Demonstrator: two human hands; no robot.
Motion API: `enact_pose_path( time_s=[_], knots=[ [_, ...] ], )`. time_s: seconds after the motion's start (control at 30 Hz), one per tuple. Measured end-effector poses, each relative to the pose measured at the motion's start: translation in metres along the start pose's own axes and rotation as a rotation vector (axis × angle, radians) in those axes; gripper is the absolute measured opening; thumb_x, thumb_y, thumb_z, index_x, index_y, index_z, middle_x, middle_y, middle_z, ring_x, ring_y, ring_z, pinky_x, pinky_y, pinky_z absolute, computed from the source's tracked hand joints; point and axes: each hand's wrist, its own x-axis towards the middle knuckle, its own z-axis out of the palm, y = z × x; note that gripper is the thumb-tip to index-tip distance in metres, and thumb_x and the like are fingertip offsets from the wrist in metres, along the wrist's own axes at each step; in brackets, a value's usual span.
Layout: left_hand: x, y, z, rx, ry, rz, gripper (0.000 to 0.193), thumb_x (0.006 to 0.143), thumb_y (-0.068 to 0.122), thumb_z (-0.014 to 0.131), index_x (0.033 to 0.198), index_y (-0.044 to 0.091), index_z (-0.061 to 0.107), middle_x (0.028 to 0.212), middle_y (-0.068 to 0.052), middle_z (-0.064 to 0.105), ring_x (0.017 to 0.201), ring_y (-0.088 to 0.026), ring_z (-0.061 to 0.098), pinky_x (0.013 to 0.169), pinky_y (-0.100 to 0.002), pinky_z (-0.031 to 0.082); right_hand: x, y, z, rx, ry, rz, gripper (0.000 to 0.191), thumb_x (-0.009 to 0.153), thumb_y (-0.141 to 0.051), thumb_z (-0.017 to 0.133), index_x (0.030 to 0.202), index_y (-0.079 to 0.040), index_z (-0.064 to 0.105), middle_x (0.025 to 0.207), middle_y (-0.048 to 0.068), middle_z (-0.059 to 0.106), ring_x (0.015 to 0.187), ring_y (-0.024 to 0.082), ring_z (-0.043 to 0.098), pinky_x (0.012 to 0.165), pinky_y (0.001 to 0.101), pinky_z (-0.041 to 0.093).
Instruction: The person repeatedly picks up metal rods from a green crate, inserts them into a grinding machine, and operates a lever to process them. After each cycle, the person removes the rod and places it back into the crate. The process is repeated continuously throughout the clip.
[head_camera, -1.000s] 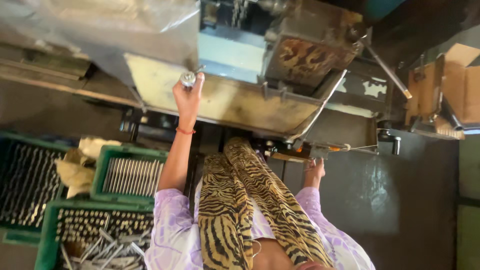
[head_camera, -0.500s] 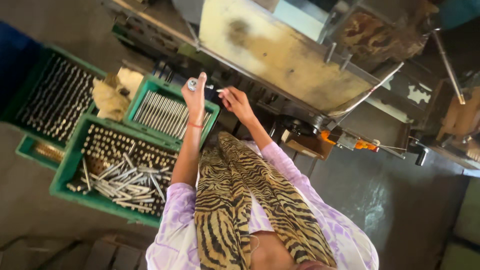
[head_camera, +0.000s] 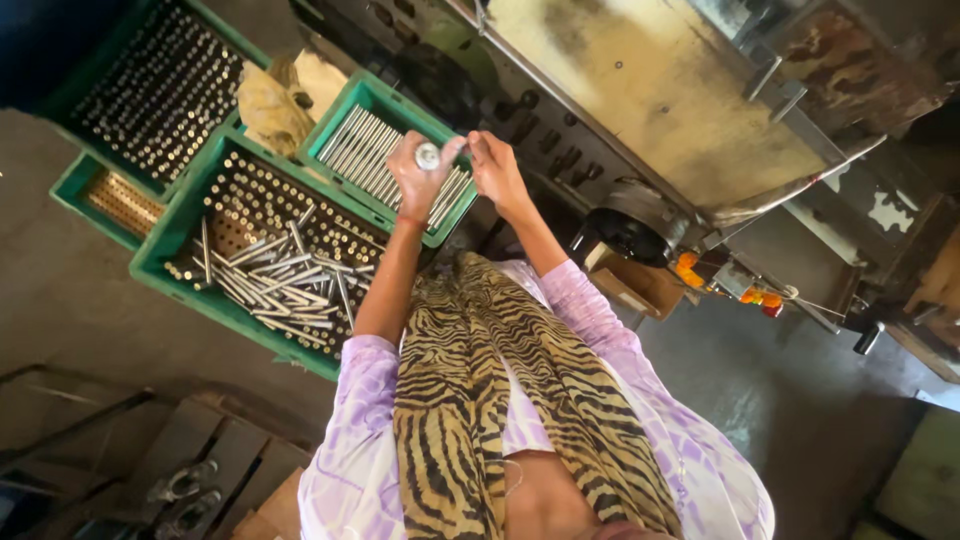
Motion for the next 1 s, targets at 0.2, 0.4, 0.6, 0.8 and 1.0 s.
enact_pose_path(
  time_s=[0.2, 0.4, 0.6, 0.8, 1.0],
  knots=[
    [-0.015, -0.009, -0.011, -0.251, 0.111, -0.457, 0.048, 0.094, 0.013, 0.081, 0.066, 0.009, 0.043, 0.063, 0.008, 0.040, 0.058, -0.003, 0.033, 0.049, -0.026, 0.026, -0.016, -0.009, 0.035, 0.227, -0.025, 0.078, 0.033, 0.106, -0.034, 0.057, 0.114, -0.004, 0.068, 0.063, -0.007, 0.047, 0.044, 0.002, 0.037, 0.040, 0.0230, 0.029],
    [-0.011, -0.012, -0.016, -0.446, 0.237, -0.596, 0.043, 0.097, 0.017, 0.075, 0.065, 0.011, 0.047, 0.063, 0.008, 0.044, 0.058, -0.002, 0.035, 0.049, -0.025, 0.026, -0.020, 0.005, 0.069, 0.048, 0.077, -0.516, 0.024, 0.106, -0.020, 0.072, 0.118, 0.000, 0.067, 0.096, 0.004, 0.065, 0.073, 0.007, 0.053, 0.054, 0.0256, 0.042],
    [-0.032, 0.000, -0.026, -0.234, -0.211, -0.596, 0.026, 0.101, 0.026, 0.069, 0.087, 0.007, 0.059, 0.064, -0.001, 0.055, 0.058, -0.012, 0.046, 0.050, -0.033, 0.035, -0.026, 0.004, 0.059, 0.353, 0.273, -0.227, 0.023, 0.101, -0.017, 0.074, 0.116, 0.000, 0.070, 0.079, 0.001, 0.061, 0.053, 0.006, 0.046, 0.046, 0.0244, 0.035],
    [-0.076, -0.022, -0.046, 0.300, -0.462, -0.116, 0.010, 0.098, 0.014, 0.066, 0.092, 0.007, 0.064, 0.083, -0.015, 0.069, 0.080, -0.037, 0.065, 0.073, -0.049, 0.049, -0.052, -0.012, 0.006, 0.330, 0.455, -0.358, 0.025, 0.101, -0.016, 0.074, 0.119, 0.001, 0.067, 0.078, -0.002, 0.052, 0.050, 0.006, 0.044, 0.046, 0.0251, 0.034],
    [-0.087, -0.047, -0.063, 0.563, -0.644, -0.100, 0.023, 0.080, -0.003, 0.062, 0.101, 0.006, 0.068, 0.101, -0.015, 0.069, 0.091, -0.039, 0.065, 0.082, -0.047, 0.052, -0.102, 0.016, -0.026, 0.267, 0.493, -0.325, 0.024, 0.102, -0.016, 0.073, 0.116, 0.003, 0.066, 0.072, -0.002, 0.050, 0.049, 0.006, 0.041, 0.046, 0.0258, 0.033]
  ],
)
